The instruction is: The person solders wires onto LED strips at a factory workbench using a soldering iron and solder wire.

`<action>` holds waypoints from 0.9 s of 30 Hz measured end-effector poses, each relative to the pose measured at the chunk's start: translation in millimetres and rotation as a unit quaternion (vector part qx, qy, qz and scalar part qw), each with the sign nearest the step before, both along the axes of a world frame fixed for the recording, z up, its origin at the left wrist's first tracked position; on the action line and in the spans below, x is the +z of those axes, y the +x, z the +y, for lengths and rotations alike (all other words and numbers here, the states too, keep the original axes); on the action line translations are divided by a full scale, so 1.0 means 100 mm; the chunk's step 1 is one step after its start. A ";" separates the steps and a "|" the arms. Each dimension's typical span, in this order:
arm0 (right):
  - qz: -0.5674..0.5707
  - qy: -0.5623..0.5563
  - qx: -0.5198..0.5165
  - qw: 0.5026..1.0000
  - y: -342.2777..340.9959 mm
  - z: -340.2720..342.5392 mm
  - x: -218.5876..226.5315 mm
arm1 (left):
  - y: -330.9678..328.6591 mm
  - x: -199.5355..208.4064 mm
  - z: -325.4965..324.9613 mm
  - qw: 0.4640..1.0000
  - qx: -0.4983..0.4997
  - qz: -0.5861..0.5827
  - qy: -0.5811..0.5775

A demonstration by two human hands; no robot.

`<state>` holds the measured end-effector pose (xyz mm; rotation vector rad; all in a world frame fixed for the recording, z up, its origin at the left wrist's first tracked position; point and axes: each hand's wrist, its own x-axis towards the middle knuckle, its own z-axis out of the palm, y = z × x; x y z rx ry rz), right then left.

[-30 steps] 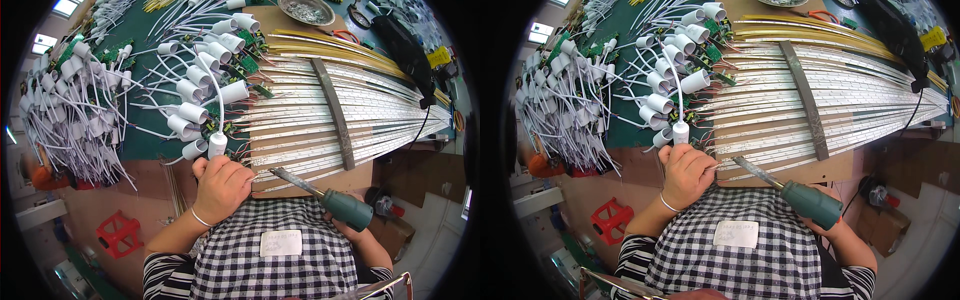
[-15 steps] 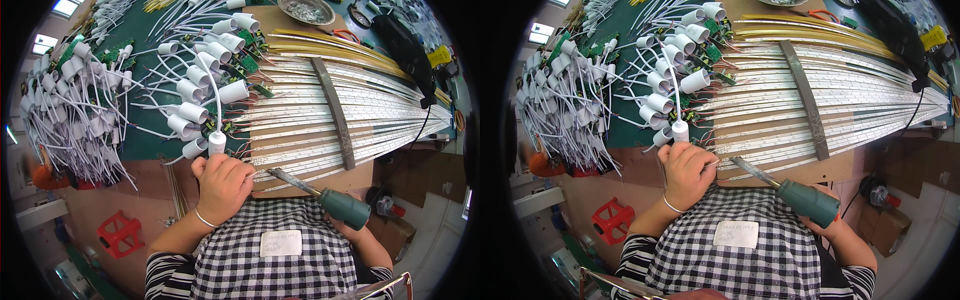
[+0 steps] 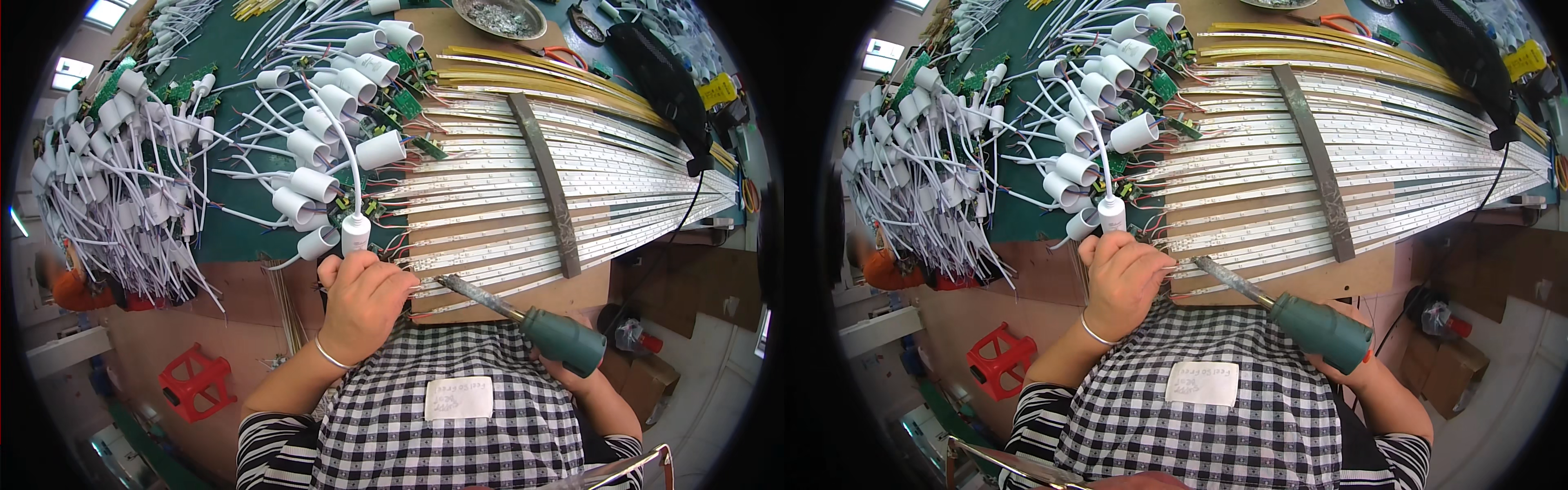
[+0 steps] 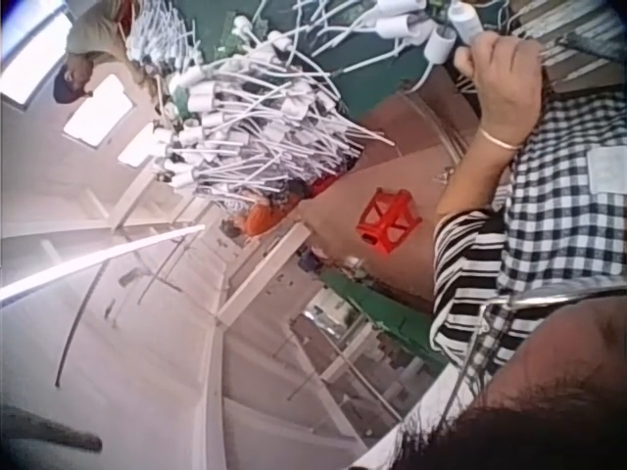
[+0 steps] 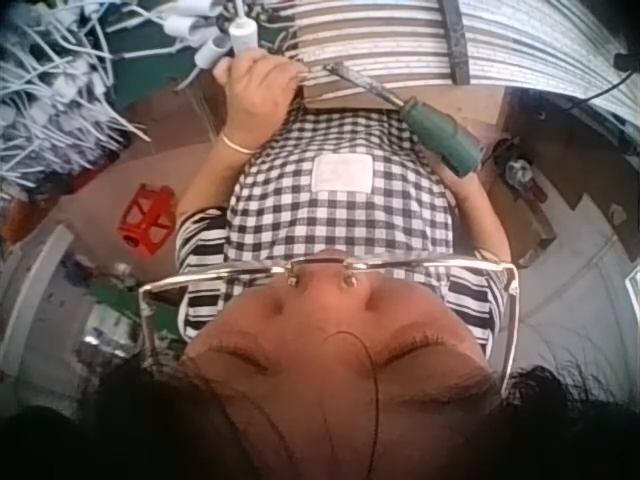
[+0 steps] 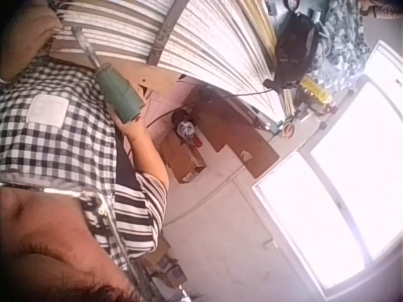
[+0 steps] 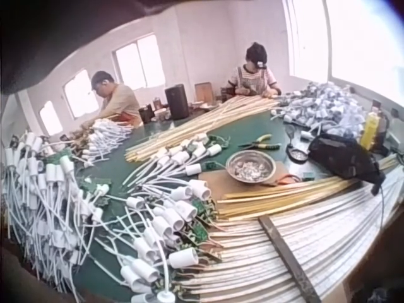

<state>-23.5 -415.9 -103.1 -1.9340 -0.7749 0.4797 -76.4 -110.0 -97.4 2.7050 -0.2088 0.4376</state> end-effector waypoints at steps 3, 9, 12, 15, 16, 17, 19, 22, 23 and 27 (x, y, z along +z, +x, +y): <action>-0.005 0.008 0.017 1.000 0.04 0.01 0.00 | 0.00 0.00 0.00 1.000 -0.001 -0.006 0.007; -0.047 -0.010 0.003 0.999 -0.01 0.01 -0.09 | 0.00 0.01 0.00 1.000 -0.005 0.002 0.005; -0.084 -0.015 0.018 0.996 -0.01 0.01 -0.06 | 0.00 0.01 0.00 1.000 -0.003 0.003 0.001; -0.080 -0.020 0.013 0.997 0.00 0.03 -0.06 | 0.00 0.01 0.00 1.000 -0.003 0.000 0.000; -0.114 -0.022 0.014 0.993 0.01 0.03 -0.06 | 0.01 0.02 -0.01 1.000 -0.003 0.001 0.001; -0.113 -0.022 0.014 0.993 0.02 0.04 -0.04 | 0.01 0.02 -0.01 1.000 -0.003 0.001 0.002; 0.065 -0.007 -0.029 0.997 0.02 0.06 0.03 | 0.01 0.02 -0.01 1.000 -0.004 0.004 0.003; -0.019 -0.005 -0.030 0.999 0.02 -0.03 -0.05 | 0.01 0.03 0.00 1.000 -0.004 0.007 0.002; -0.019 -0.006 -0.030 0.999 0.02 -0.02 -0.03 | 0.01 0.03 0.00 1.000 -0.004 0.008 0.002; 0.003 0.008 -0.023 1.000 0.02 -0.02 0.01 | 0.00 0.04 -0.01 1.000 -0.002 0.011 0.008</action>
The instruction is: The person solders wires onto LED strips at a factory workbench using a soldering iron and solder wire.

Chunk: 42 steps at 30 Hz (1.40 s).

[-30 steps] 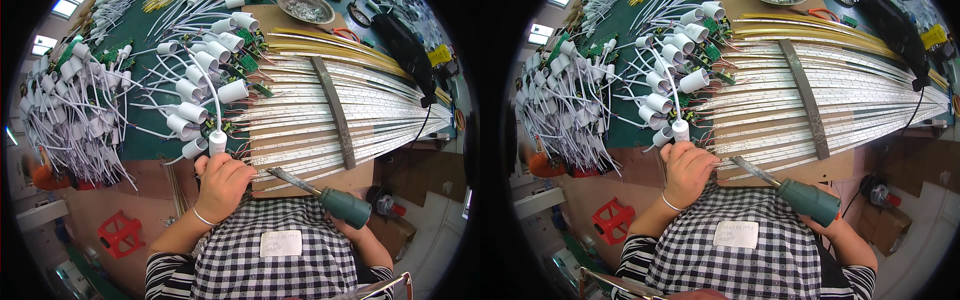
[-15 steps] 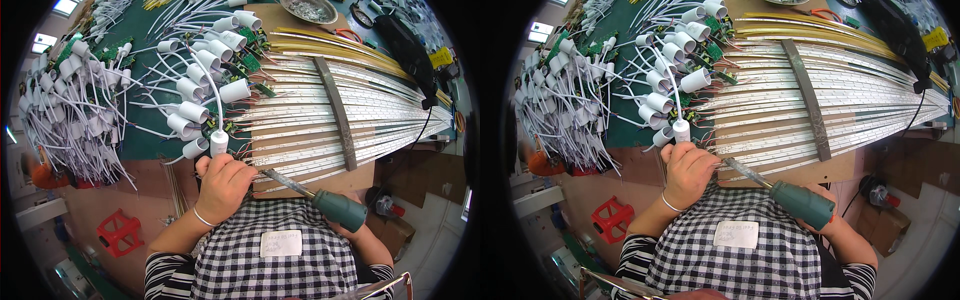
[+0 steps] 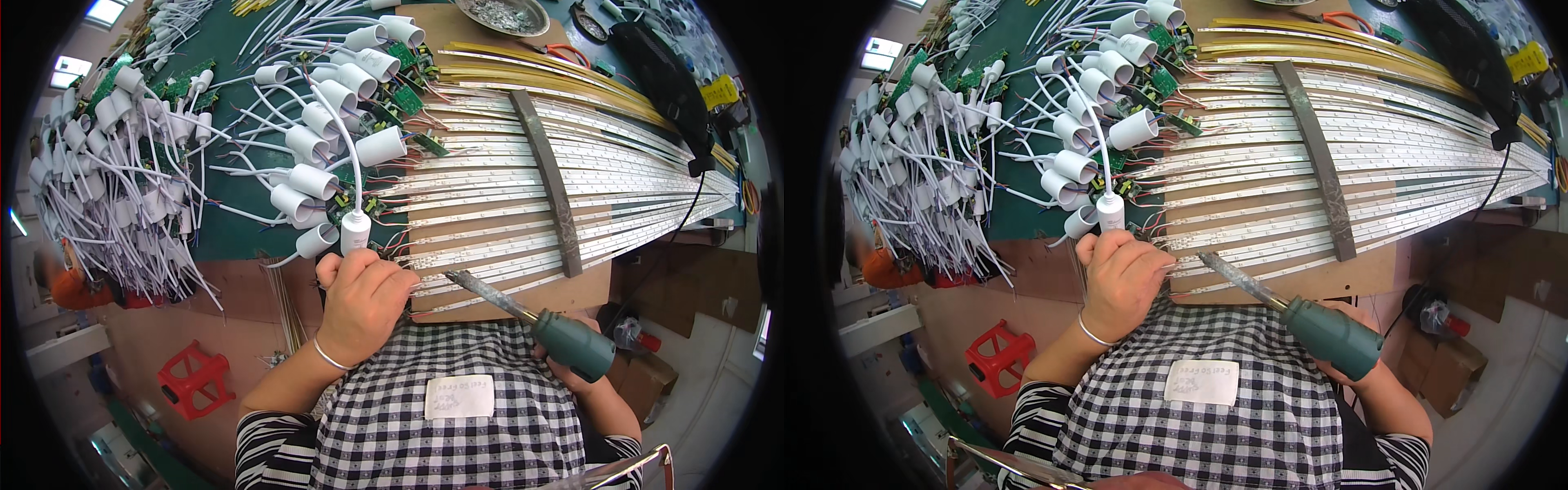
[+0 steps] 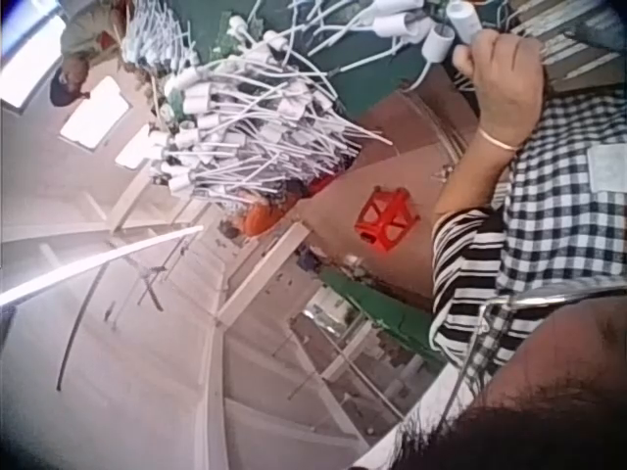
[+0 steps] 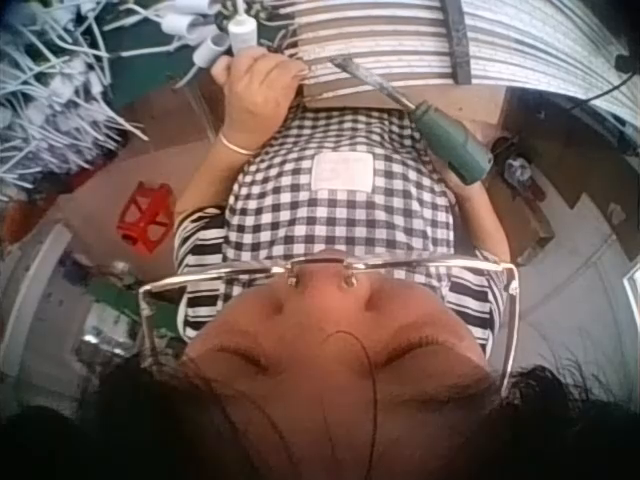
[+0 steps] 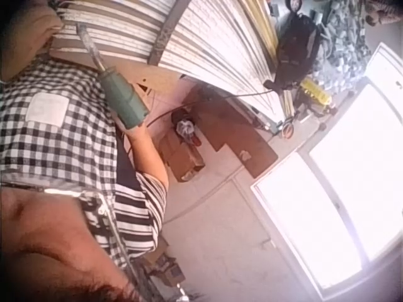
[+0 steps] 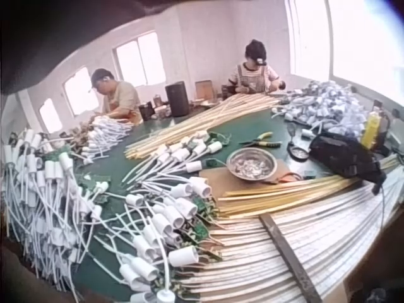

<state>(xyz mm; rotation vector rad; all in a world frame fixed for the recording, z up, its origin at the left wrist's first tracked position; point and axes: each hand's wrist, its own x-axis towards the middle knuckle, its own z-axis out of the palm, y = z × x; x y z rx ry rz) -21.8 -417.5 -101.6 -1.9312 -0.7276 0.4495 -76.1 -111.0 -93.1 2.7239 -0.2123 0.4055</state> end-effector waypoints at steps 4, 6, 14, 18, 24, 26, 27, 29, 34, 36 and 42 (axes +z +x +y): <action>0.008 0.013 -0.021 1.000 -0.04 -0.02 -0.05 | -0.01 -0.01 0.00 1.000 0.001 -0.003 0.005; -0.011 0.002 -0.010 1.000 -0.05 -0.05 -0.07 | -0.01 0.00 0.00 1.000 0.001 -0.006 0.006; -0.062 -0.043 0.015 0.997 -0.05 -0.10 -0.11 | 0.00 0.03 -0.02 1.000 0.006 0.000 0.013; -0.024 -0.046 -0.003 0.999 -0.07 -0.09 -0.10 | 0.00 0.02 -0.02 1.000 0.007 -0.003 0.016; -0.021 -0.038 -0.006 0.999 -0.05 -0.05 -0.08 | 0.00 0.04 -0.03 1.000 0.008 0.005 0.014; -0.036 -0.035 -0.004 0.999 -0.05 -0.05 -0.09 | -0.01 0.06 -0.04 1.000 0.016 -0.001 0.009; -0.026 -0.026 -0.009 0.999 -0.05 -0.04 -0.08 | -0.01 0.07 -0.04 1.000 0.016 -0.001 0.009; -0.016 -0.017 -0.014 1.000 -0.05 -0.05 -0.09 | -0.03 0.11 -0.04 0.999 0.026 0.002 -0.021; -0.003 0.011 -0.025 1.000 -0.04 -0.02 -0.07 | -0.05 0.02 0.03 0.999 0.004 -0.028 -0.033; -0.016 0.004 -0.008 1.000 -0.03 -0.04 -0.09 | -0.02 0.02 0.01 0.999 0.003 -0.034 -0.035; 0.009 0.026 0.000 1.000 -0.02 0.00 -0.06 | 0.03 0.01 -0.07 1.000 0.014 -0.020 0.010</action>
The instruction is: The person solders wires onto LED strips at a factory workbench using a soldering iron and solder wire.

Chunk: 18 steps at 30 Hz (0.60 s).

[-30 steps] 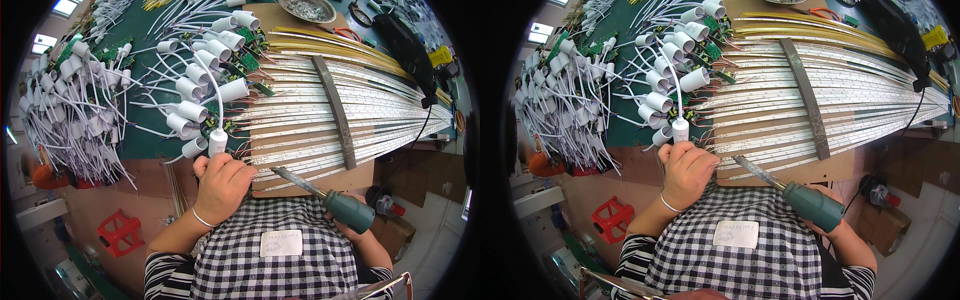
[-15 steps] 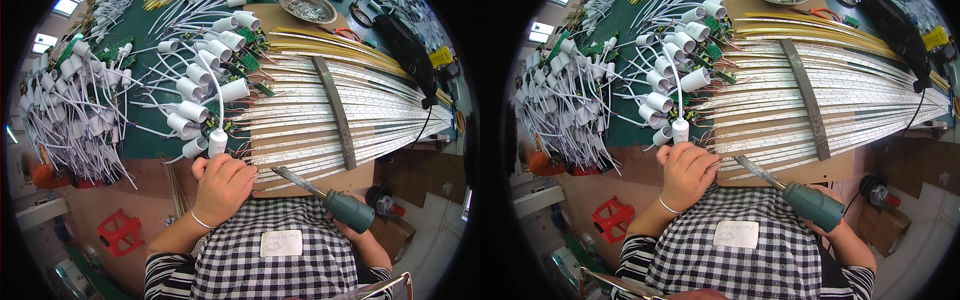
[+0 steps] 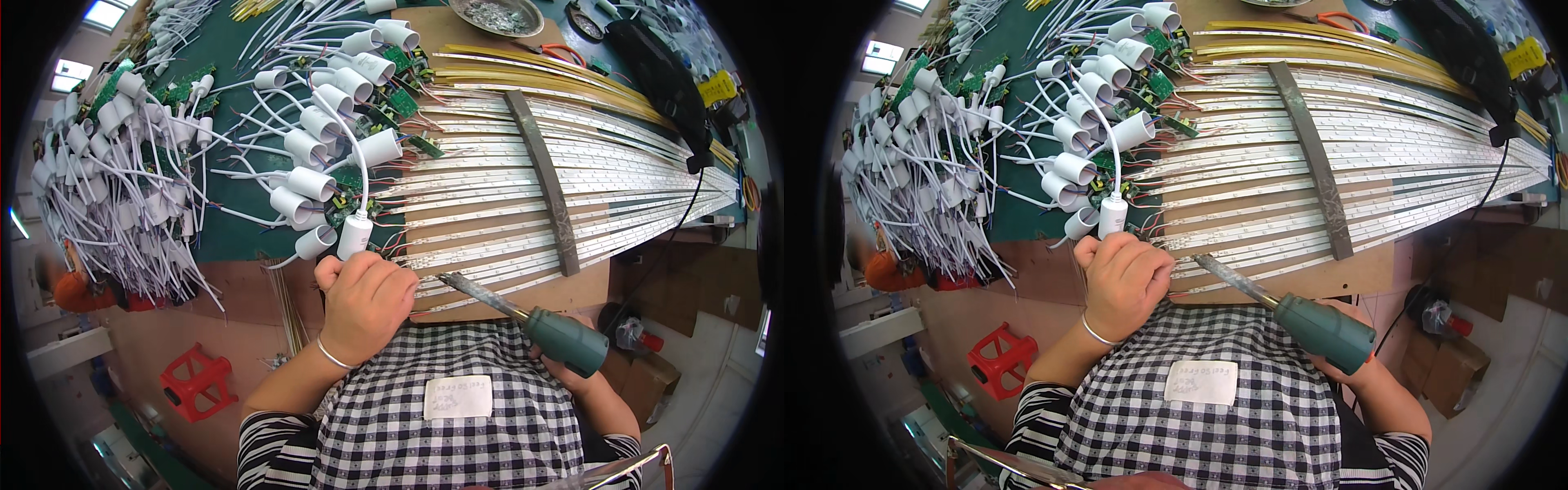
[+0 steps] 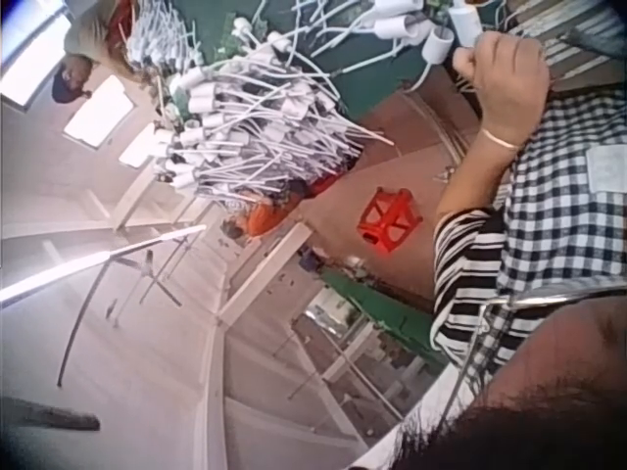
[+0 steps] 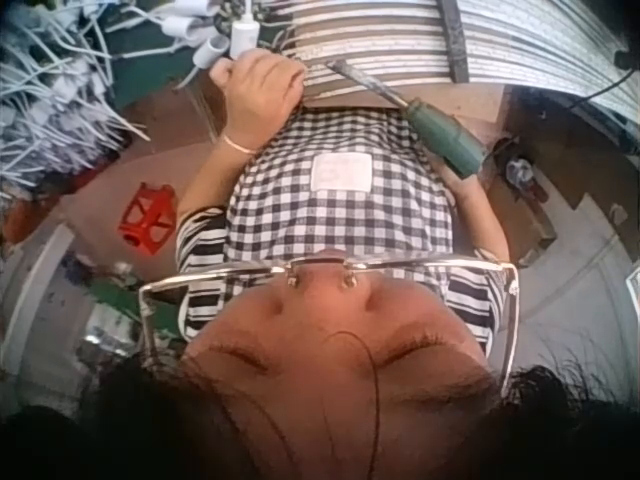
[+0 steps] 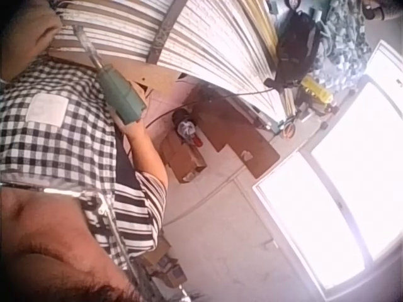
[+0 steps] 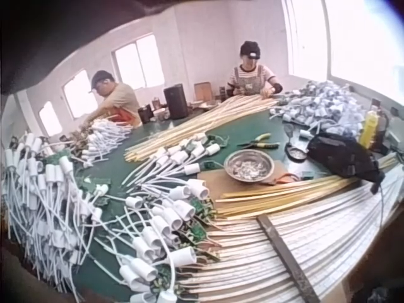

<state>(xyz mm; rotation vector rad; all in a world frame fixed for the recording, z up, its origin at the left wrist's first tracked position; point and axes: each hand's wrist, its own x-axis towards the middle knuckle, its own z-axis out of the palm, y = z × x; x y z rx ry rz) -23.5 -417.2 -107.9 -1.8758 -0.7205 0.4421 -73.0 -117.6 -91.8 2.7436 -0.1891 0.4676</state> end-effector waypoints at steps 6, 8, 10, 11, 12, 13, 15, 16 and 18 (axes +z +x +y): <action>-0.015 -0.004 0.010 1.000 0.00 0.01 -0.02 | 0.01 -0.03 0.00 0.999 -0.011 -0.018 0.024; -0.019 -0.001 0.003 1.000 -0.01 0.02 -0.03 | 0.02 -0.03 0.00 1.000 -0.016 -0.015 0.016; 0.006 -0.020 -0.005 1.000 -0.02 0.01 -0.02 | 0.02 -0.02 0.00 1.000 -0.017 -0.007 0.015; 0.006 -0.020 -0.005 1.000 -0.03 -0.01 -0.05 | 0.03 -0.01 0.01 1.000 -0.018 0.000 0.014; -0.020 -0.026 0.008 0.999 -0.03 -0.04 -0.10 | 0.03 0.00 0.01 1.000 -0.018 0.000 0.014; -0.047 -0.030 0.021 0.998 -0.04 -0.05 -0.12 | 0.04 0.01 0.01 1.000 -0.022 0.002 0.012; -0.025 -0.020 0.021 0.999 -0.01 0.00 -0.05 | 0.04 0.02 0.01 1.000 -0.025 0.005 0.009; -0.002 -0.009 0.021 1.000 -0.01 0.02 -0.03 | 0.04 0.02 0.01 1.000 -0.025 0.007 0.008; -0.021 -0.016 0.022 0.999 -0.02 0.01 -0.05 | 0.04 0.03 0.01 1.000 -0.024 0.008 0.007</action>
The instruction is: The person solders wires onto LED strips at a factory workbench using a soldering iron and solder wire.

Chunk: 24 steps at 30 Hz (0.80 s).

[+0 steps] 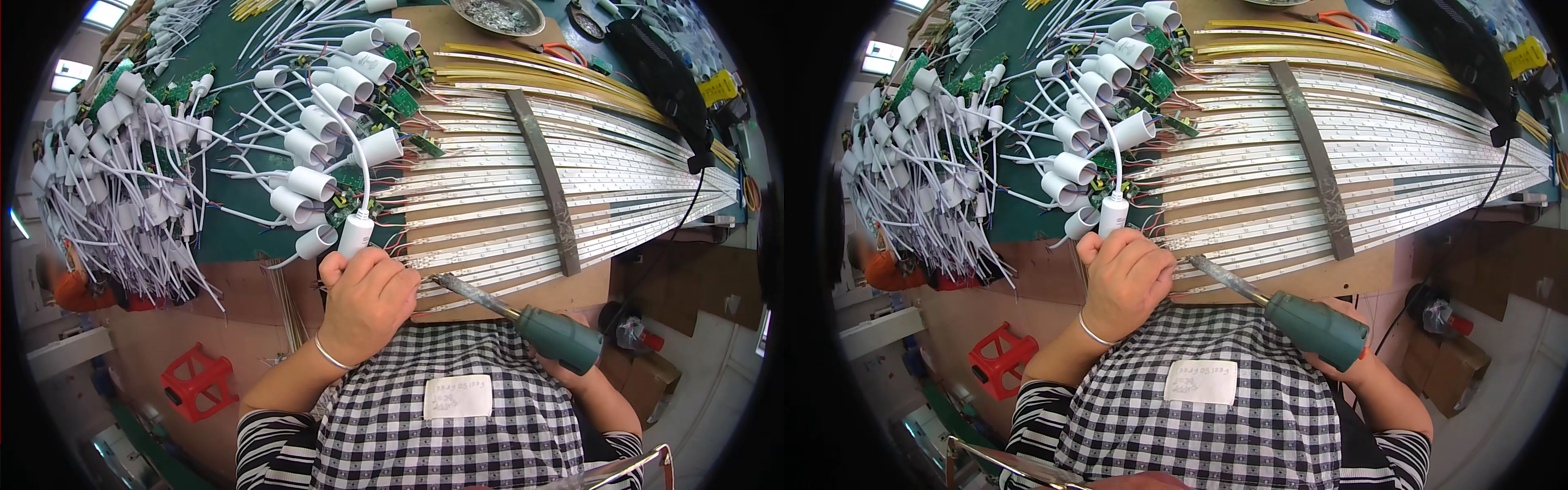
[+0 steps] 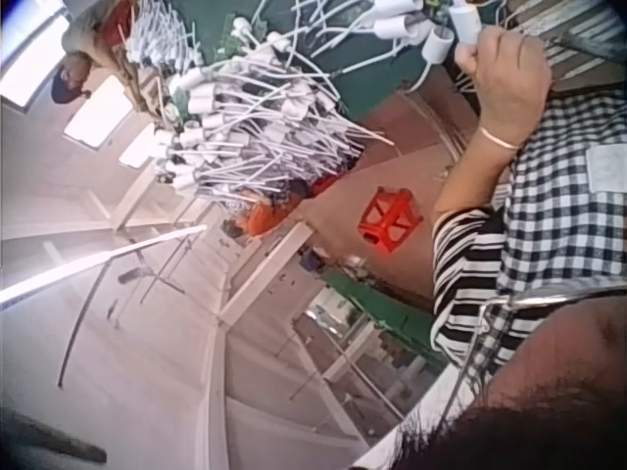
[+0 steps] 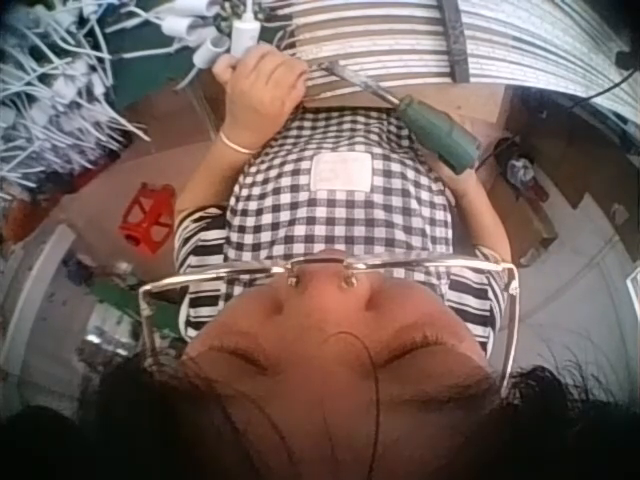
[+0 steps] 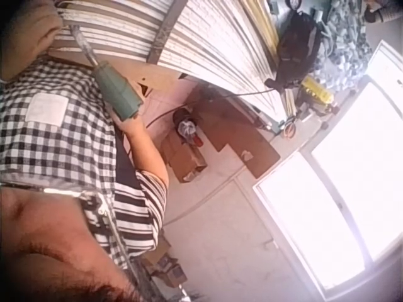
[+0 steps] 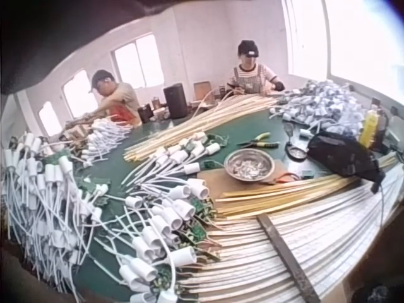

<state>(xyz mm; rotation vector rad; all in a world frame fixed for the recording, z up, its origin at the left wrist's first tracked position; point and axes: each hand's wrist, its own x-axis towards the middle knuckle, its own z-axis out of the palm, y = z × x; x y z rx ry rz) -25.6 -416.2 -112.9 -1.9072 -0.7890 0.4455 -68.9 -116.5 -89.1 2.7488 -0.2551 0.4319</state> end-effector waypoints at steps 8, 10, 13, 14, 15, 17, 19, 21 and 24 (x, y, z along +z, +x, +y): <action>-0.067 -0.005 0.030 0.997 0.06 -0.02 0.07 | 0.01 0.02 0.00 1.000 -0.001 0.009 0.004; 0.191 0.026 -0.101 0.976 -0.01 0.00 0.16 | 0.01 0.01 0.00 1.000 0.000 0.009 0.005; 0.136 0.038 -0.090 0.986 -0.06 -0.13 -0.01 | 0.01 0.02 0.00 1.000 0.000 0.009 0.007; 0.134 0.038 -0.090 0.986 -0.07 -0.17 -0.03 | 0.00 0.03 0.00 1.000 0.000 0.010 0.008; 0.153 0.054 -0.088 0.983 -0.06 -0.19 -0.05 | 0.00 0.03 0.01 1.000 0.003 0.007 0.010; 0.167 0.072 -0.082 0.980 -0.06 -0.20 -0.05 | -0.03 0.03 0.02 1.000 0.002 0.021 0.016; 0.192 0.121 -0.097 0.969 -0.03 -0.18 -0.04 | -0.03 0.02 0.00 1.000 0.007 0.016 0.017; 0.198 0.133 -0.106 0.965 -0.02 -0.17 -0.03 | -0.04 -0.01 0.01 1.000 0.005 0.017 0.021; 0.221 0.185 -0.152 0.945 -0.04 -0.08 0.02 | -0.05 0.01 0.03 0.999 0.000 0.031 0.030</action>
